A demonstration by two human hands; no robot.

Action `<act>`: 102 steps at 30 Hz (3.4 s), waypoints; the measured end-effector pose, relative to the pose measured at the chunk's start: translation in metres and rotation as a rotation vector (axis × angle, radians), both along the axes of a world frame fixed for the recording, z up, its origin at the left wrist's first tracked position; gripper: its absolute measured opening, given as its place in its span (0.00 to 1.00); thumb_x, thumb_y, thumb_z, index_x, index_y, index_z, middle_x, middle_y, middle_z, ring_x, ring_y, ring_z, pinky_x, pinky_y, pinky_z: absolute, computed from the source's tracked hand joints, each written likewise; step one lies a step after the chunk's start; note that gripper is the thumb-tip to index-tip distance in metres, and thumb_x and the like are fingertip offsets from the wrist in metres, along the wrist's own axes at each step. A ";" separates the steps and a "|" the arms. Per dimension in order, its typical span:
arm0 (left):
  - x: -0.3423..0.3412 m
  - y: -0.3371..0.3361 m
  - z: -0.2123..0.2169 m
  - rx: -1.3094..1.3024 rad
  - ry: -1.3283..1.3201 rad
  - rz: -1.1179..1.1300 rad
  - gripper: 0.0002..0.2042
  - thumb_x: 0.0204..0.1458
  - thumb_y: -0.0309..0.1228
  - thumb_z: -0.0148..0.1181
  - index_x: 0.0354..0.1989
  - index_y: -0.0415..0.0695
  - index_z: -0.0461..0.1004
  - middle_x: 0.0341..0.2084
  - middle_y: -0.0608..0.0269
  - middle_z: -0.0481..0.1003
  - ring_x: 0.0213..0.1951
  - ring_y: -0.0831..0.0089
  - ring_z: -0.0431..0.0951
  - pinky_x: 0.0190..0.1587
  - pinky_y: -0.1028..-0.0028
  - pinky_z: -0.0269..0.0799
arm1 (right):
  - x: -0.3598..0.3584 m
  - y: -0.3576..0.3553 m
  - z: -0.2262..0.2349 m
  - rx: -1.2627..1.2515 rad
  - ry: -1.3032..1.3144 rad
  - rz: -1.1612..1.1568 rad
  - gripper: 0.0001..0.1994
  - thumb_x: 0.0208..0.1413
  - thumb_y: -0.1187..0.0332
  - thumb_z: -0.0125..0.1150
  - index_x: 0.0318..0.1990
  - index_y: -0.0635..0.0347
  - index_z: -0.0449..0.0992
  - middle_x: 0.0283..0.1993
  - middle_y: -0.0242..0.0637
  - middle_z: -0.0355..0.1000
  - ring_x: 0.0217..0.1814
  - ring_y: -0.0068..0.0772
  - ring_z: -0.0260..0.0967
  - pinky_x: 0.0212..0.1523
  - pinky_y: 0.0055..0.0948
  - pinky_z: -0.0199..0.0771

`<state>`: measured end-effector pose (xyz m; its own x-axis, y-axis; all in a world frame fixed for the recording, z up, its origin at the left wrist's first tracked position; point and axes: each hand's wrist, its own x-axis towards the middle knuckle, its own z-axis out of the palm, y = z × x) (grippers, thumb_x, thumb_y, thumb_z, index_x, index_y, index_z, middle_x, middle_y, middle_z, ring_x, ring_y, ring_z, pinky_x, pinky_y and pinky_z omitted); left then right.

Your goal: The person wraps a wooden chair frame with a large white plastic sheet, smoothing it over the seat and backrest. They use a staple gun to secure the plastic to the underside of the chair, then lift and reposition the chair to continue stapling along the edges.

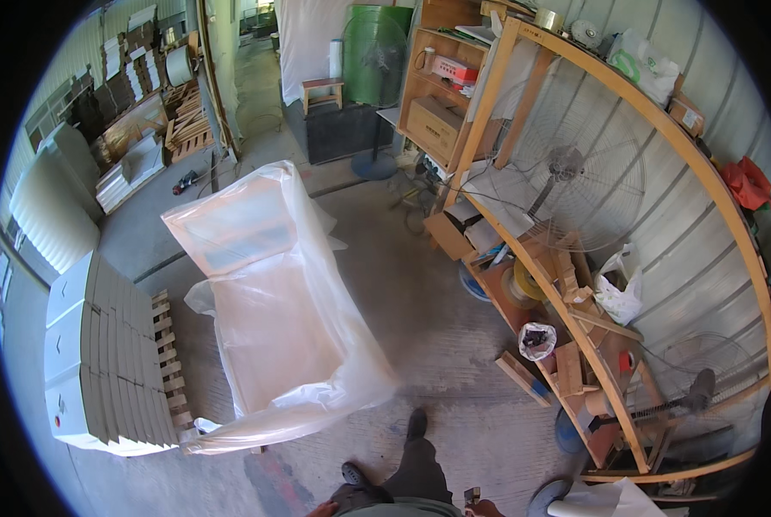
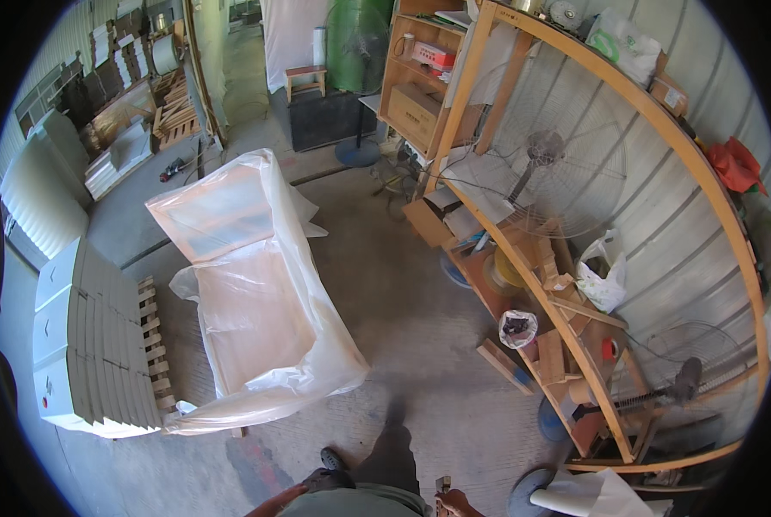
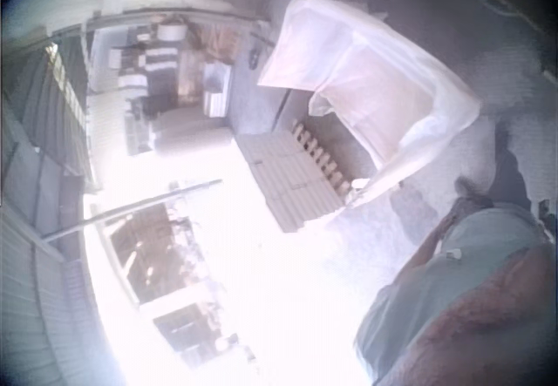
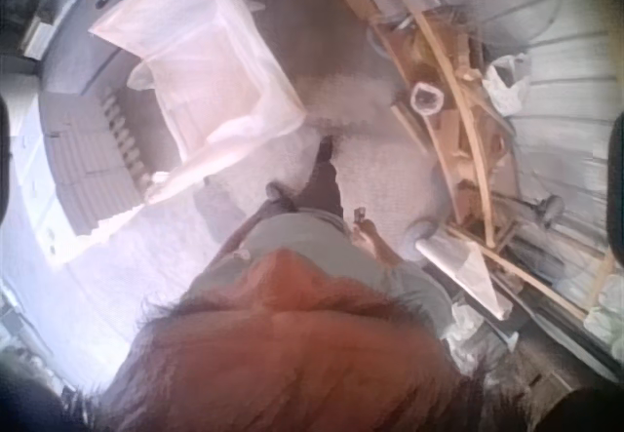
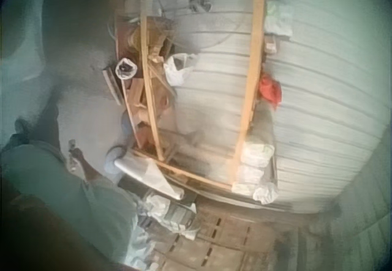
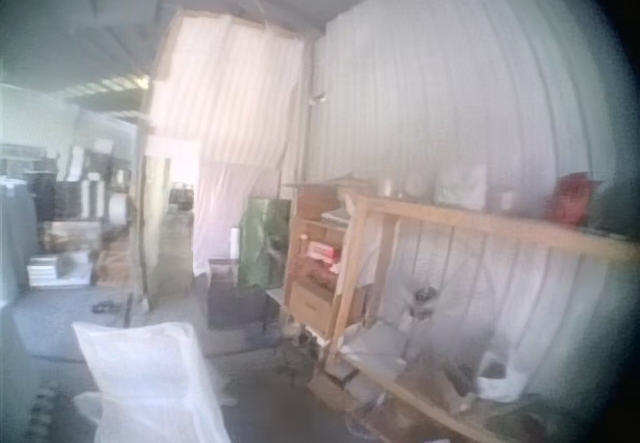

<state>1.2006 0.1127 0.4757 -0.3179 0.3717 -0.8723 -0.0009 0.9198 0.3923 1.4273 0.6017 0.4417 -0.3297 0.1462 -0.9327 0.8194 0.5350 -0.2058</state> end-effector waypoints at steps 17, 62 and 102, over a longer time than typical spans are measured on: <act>-0.170 0.351 0.019 -0.093 0.258 -0.355 0.19 0.58 0.36 0.47 0.52 0.42 0.77 0.51 0.47 0.76 0.55 0.53 0.76 0.54 0.53 0.72 | -0.227 0.309 0.030 0.201 0.393 -0.386 0.12 0.45 0.57 0.64 0.37 0.49 0.78 0.23 0.38 0.72 0.25 0.42 0.71 0.26 0.44 0.68; -0.455 0.481 0.060 0.114 0.246 1.093 0.21 0.53 0.46 0.53 0.43 0.41 0.80 0.43 0.43 0.79 0.47 0.46 0.79 0.52 0.55 0.72 | -0.895 0.459 0.071 0.041 0.120 0.455 0.18 0.53 0.57 0.62 0.30 0.68 0.78 0.27 0.47 0.76 0.24 0.39 0.74 0.29 0.41 0.73; -0.479 0.331 0.158 -0.135 0.506 2.651 0.16 0.56 0.38 0.51 0.35 0.37 0.80 0.16 0.59 0.76 0.20 0.70 0.76 0.25 0.68 0.72 | -1.183 -0.123 0.231 -0.556 0.438 1.437 0.18 0.56 0.54 0.60 0.40 0.61 0.81 0.36 0.42 0.80 0.38 0.36 0.78 0.42 0.34 0.74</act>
